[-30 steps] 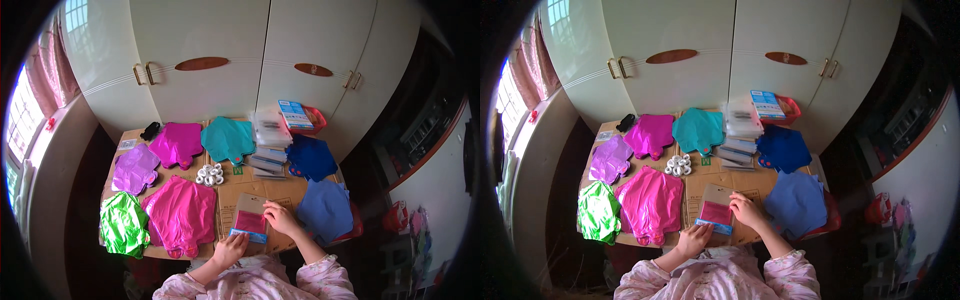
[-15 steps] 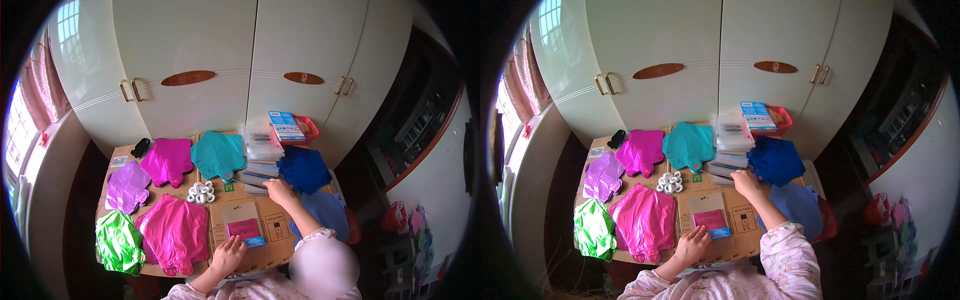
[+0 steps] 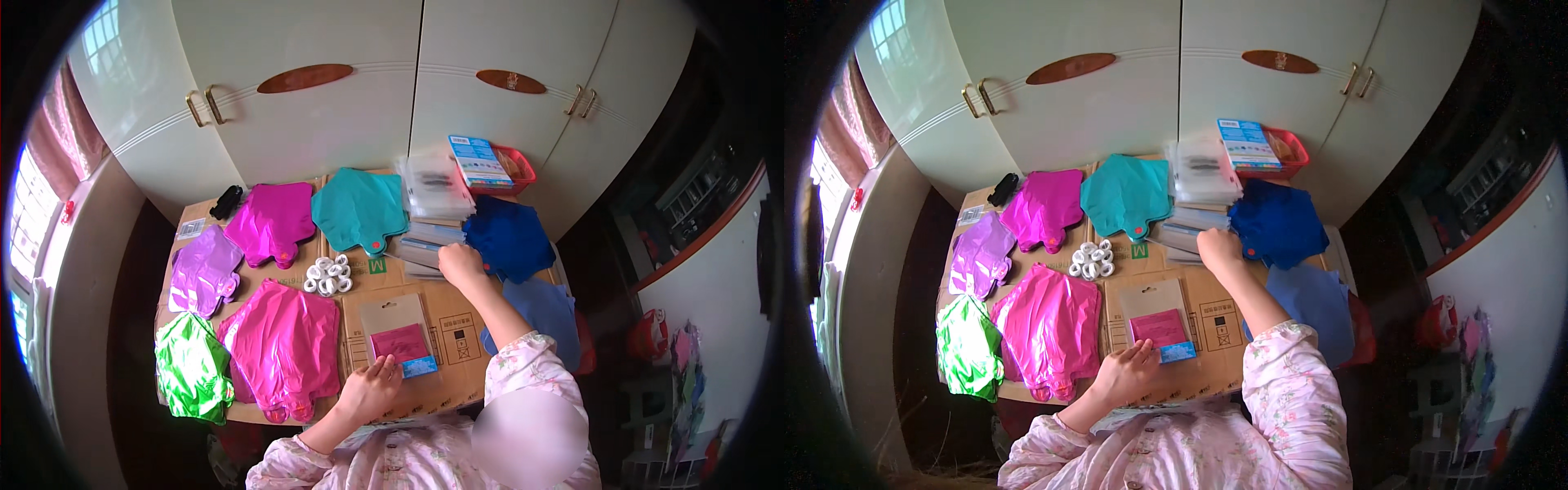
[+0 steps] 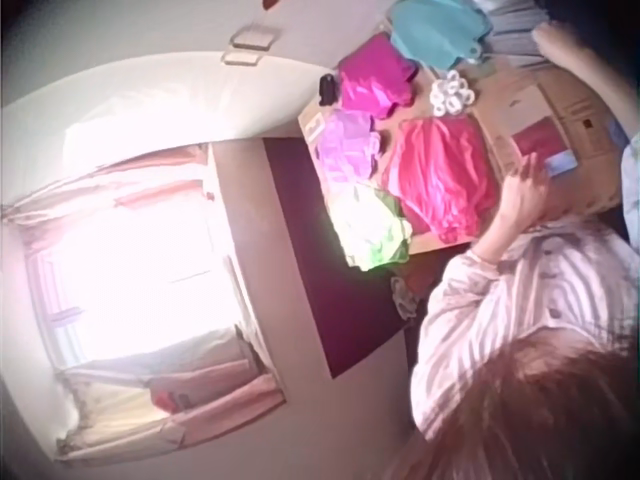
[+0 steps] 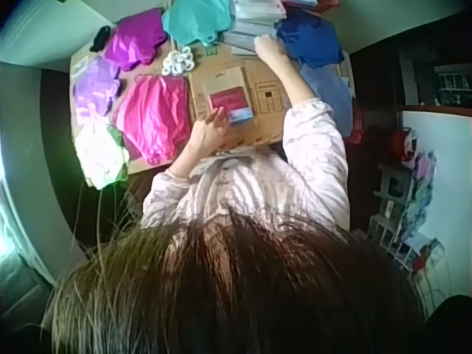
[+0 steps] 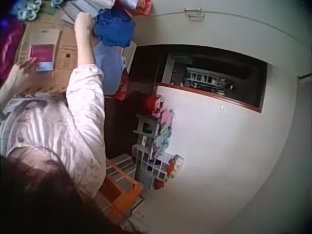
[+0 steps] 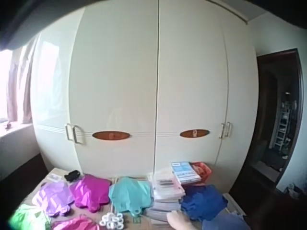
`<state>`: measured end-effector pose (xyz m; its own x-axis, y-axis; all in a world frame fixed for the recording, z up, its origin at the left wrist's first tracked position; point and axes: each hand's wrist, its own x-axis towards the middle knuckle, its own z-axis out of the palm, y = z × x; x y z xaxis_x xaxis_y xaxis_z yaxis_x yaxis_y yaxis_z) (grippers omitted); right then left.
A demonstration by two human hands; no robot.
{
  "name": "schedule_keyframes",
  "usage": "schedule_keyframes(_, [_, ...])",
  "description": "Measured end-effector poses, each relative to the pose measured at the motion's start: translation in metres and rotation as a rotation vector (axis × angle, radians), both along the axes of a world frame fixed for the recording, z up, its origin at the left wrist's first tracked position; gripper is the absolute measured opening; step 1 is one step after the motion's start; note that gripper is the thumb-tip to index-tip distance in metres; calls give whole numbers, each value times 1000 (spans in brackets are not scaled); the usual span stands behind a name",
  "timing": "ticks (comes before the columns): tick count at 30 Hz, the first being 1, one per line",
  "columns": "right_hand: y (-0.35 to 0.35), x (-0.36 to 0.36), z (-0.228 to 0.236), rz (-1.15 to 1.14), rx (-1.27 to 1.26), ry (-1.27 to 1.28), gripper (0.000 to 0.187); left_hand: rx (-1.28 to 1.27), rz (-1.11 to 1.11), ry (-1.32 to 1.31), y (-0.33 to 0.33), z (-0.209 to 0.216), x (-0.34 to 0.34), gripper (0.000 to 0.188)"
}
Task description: Folding small colorful cloth or plastic items and placing them onto paper backing cards for packaging.
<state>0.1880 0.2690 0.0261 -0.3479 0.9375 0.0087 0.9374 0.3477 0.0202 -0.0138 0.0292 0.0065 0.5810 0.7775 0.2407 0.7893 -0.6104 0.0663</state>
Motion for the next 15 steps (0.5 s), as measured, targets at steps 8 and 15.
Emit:
schedule_keyframes(8, [1, -6, 20, 53, -63, -172, 20, 135, -37, 124, 0, -1, 6, 33])
schedule_keyframes(15, [-4, -2, 19, 77, 22, -176, 17, 101, -27, 76, 3, -6, 5, 24])
